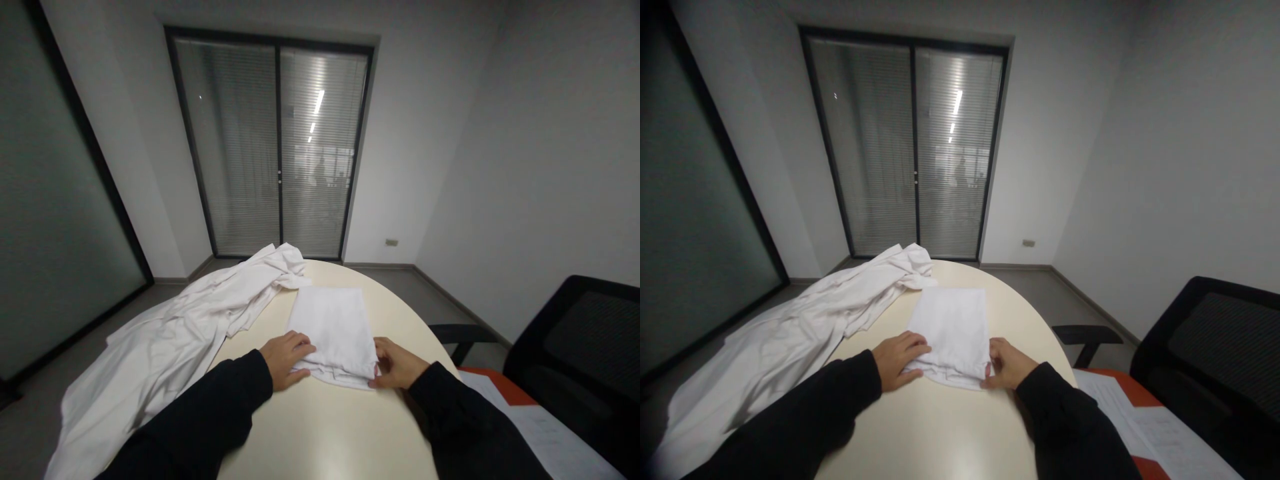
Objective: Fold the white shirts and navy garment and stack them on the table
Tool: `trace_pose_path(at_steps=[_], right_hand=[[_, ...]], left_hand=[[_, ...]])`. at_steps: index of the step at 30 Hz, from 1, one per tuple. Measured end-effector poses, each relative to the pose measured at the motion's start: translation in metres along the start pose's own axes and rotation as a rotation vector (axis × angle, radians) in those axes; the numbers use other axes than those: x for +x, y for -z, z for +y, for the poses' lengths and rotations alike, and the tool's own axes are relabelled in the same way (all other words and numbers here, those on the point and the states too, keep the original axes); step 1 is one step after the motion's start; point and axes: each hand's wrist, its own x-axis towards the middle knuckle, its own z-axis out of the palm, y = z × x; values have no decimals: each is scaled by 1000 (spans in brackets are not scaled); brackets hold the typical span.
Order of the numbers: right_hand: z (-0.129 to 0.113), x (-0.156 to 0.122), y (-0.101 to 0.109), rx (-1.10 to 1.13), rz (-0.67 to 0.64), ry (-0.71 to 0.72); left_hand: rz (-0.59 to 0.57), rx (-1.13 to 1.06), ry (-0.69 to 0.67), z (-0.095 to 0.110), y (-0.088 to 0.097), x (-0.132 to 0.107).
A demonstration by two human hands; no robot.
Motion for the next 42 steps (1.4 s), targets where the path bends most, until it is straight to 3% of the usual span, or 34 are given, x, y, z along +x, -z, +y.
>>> trace_pose_path(at_steps=[3,7,14,22,33,38,42], right_hand=[[-6,2,1,97,-54,15],[-6,-2,0,32,-12,-78],[-1,-5,-9,144,-103,-249],[-5,-6,-3,-16,-96,-264],[-11,-10,3,372,-114,-289],[-7,-7,6,169,36,-114],[-13,-1,5,-110,194,141]], left_hand=[[-3,17,59,-2,-6,1],[-3,14,111,-3,-9,1],[44,-3,105,0,-7,-1],[9,62,113,3,-4,1],[5,63,142,4,-4,0],[19,77,124,3,-3,1],[58,45,64,3,-2,2]])
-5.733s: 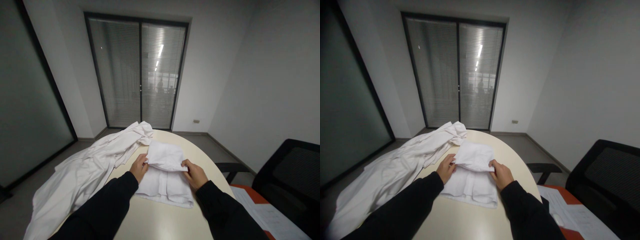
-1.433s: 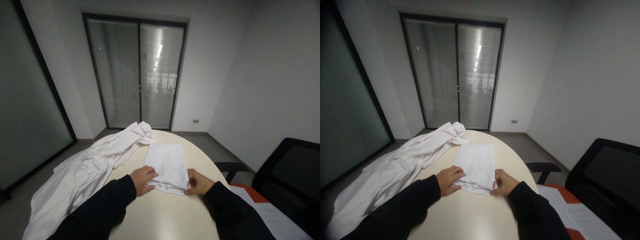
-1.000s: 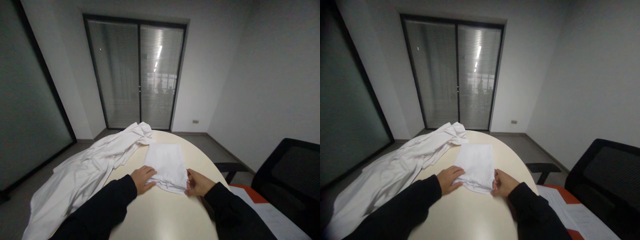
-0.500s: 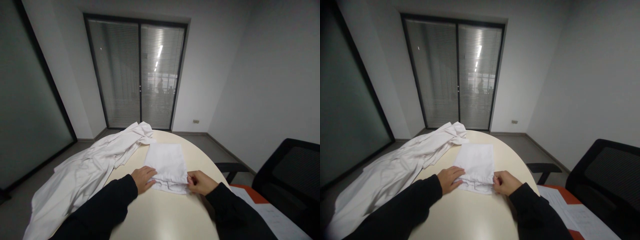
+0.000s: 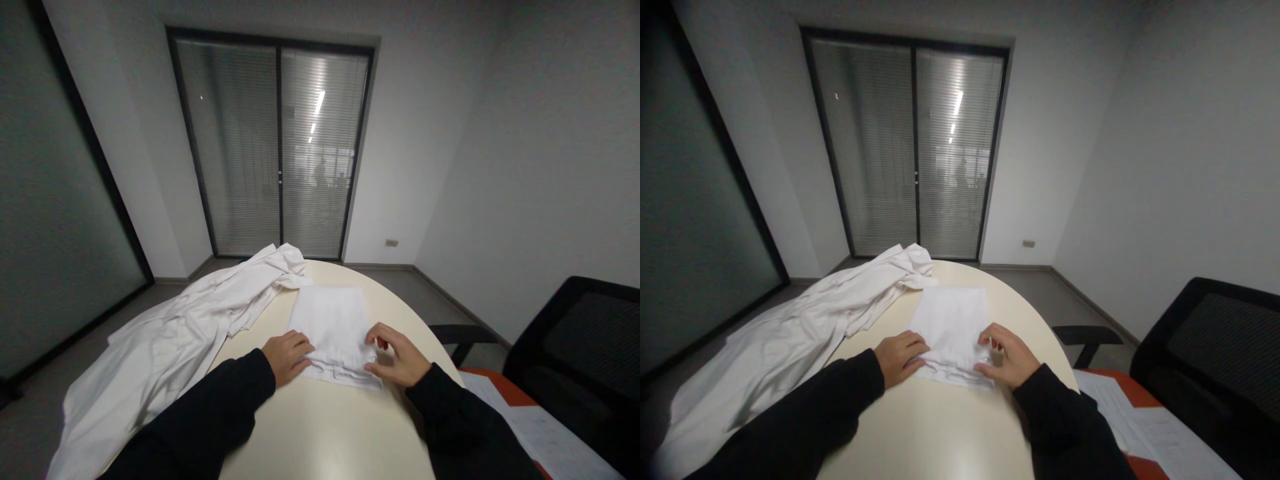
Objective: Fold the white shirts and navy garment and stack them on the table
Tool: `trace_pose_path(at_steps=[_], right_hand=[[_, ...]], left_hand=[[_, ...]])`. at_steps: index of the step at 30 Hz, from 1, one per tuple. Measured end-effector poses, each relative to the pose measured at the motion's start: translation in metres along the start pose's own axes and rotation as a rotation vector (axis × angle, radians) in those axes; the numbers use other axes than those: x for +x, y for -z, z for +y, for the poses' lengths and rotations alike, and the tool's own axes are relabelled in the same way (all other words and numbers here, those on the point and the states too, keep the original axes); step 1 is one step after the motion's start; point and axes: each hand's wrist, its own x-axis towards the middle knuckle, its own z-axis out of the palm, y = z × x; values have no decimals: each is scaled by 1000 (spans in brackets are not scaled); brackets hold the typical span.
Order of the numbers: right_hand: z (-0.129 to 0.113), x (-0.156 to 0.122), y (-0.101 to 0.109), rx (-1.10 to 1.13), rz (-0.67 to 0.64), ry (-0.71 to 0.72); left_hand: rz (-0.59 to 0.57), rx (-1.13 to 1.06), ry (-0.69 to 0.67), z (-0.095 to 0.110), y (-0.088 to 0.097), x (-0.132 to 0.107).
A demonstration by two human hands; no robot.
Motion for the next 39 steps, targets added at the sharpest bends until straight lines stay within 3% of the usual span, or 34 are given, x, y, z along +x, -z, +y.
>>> trace_pose_path(at_steps=[4,9,15,21,32,39], right_hand=[[-8,6,-6,-141,-30,176],[-9,8,-16,-200,-72,188],[-9,8,-19,-146,27,268],[-11,5,-21,-49,1,226],[-16,6,-32,-190,-63,264],[-15,4,-26,-226,-103,289]], left_hand=[[73,-38,-11,2,4,0],[68,-24,30,3,7,-1],[-43,13,119,5,10,-1],[-17,-6,112,6,10,-2],[3,141,-32,6,13,0],[-72,99,-215,9,15,0]])
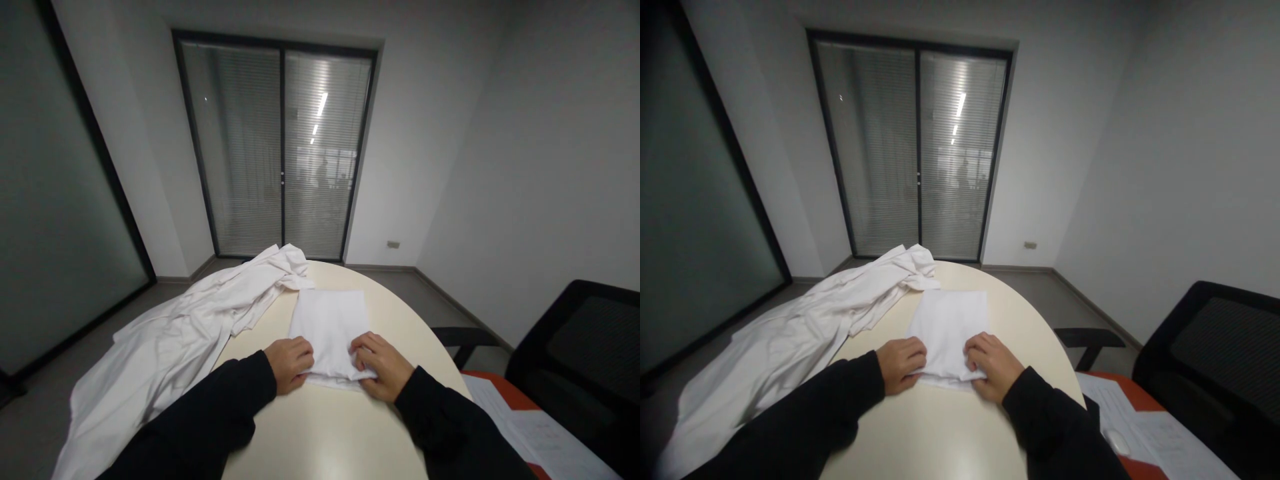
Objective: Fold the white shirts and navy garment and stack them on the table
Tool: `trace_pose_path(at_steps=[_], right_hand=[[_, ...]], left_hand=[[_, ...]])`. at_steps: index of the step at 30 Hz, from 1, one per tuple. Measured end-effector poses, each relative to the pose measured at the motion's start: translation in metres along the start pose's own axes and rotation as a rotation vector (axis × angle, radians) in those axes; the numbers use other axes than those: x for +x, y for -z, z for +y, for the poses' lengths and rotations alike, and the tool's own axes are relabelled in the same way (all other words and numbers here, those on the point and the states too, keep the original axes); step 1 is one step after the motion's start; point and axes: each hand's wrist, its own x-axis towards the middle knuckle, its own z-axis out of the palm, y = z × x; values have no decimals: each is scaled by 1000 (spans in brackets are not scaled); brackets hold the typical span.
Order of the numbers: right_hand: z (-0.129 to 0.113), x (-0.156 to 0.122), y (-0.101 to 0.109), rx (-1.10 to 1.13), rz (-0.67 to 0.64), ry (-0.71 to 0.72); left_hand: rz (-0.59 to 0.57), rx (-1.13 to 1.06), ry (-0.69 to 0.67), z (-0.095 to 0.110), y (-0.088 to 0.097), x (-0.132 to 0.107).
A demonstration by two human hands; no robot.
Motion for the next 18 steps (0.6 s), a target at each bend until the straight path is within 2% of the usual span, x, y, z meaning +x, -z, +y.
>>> trace_pose_path(at_steps=[6,14,18], right_hand=[[-3,0,7,-70,-97,-80],[-9,-1,1,56,-200,-154],[-13,0,1,144,-221,-142]], left_hand=[[-84,40,-17,3,2,2],[-51,15,-31,7,7,3],[-36,51,-44,11,5,7]])
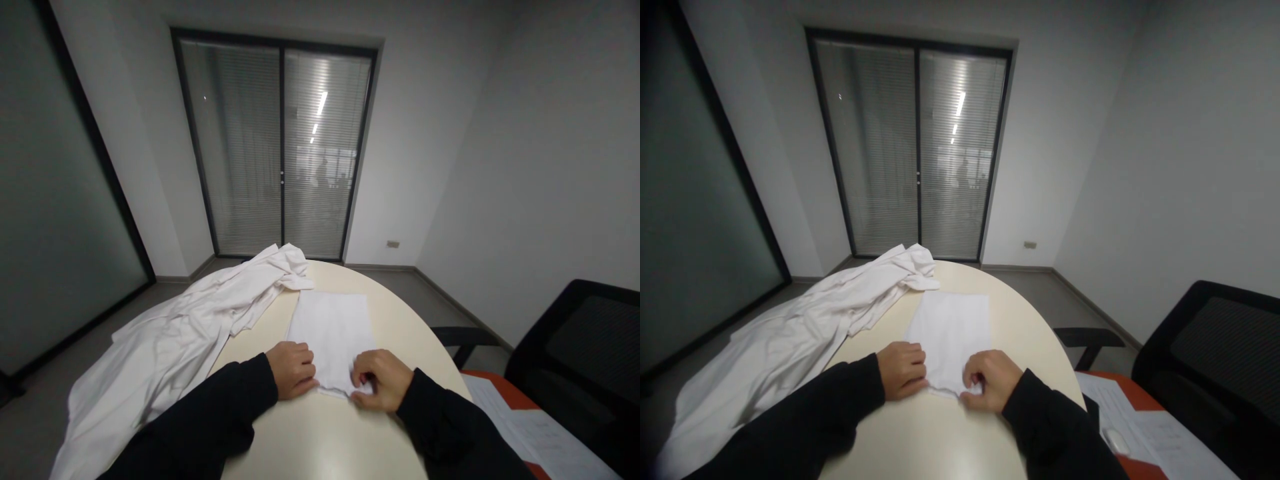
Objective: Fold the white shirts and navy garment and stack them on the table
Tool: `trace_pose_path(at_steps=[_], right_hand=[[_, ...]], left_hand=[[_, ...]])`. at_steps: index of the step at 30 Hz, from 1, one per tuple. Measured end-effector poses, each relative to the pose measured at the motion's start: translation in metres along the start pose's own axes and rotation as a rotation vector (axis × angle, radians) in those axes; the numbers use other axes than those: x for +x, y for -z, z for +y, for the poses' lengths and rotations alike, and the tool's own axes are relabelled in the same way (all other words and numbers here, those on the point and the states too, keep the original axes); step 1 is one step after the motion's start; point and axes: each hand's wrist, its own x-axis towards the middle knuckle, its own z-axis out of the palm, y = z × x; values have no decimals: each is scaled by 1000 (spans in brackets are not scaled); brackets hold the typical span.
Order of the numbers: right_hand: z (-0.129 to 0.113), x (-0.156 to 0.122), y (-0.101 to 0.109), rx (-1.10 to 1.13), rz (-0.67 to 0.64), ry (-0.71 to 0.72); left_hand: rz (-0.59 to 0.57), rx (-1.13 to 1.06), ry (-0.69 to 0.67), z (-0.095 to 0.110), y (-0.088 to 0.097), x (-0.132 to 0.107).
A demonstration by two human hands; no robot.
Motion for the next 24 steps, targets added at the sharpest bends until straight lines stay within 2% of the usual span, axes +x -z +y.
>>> trace_pose_path(at_steps=[5,8,11,15,17,19,21,24], right_hand=[[-12,3,2,-30,71,42],[-15,5,1,-23,31,4],[-15,5,1,43,-19,-31],[-15,6,1,187,-66,-45],[-15,7,0,242,-78,-34],[-12,7,-1,298,-78,-35],[-2,8,0,314,18,-73],[24,11,7,208,395,-229]], left_hand=[[-34,-60,-12,8,5,2],[-38,-88,-9,12,7,3],[38,-142,-7,18,3,8],[127,-217,200,33,-8,19],[136,-241,290,41,-12,22],[121,-239,324,47,-15,23],[76,-207,346,50,-17,20],[0,-155,367,52,-18,15]])
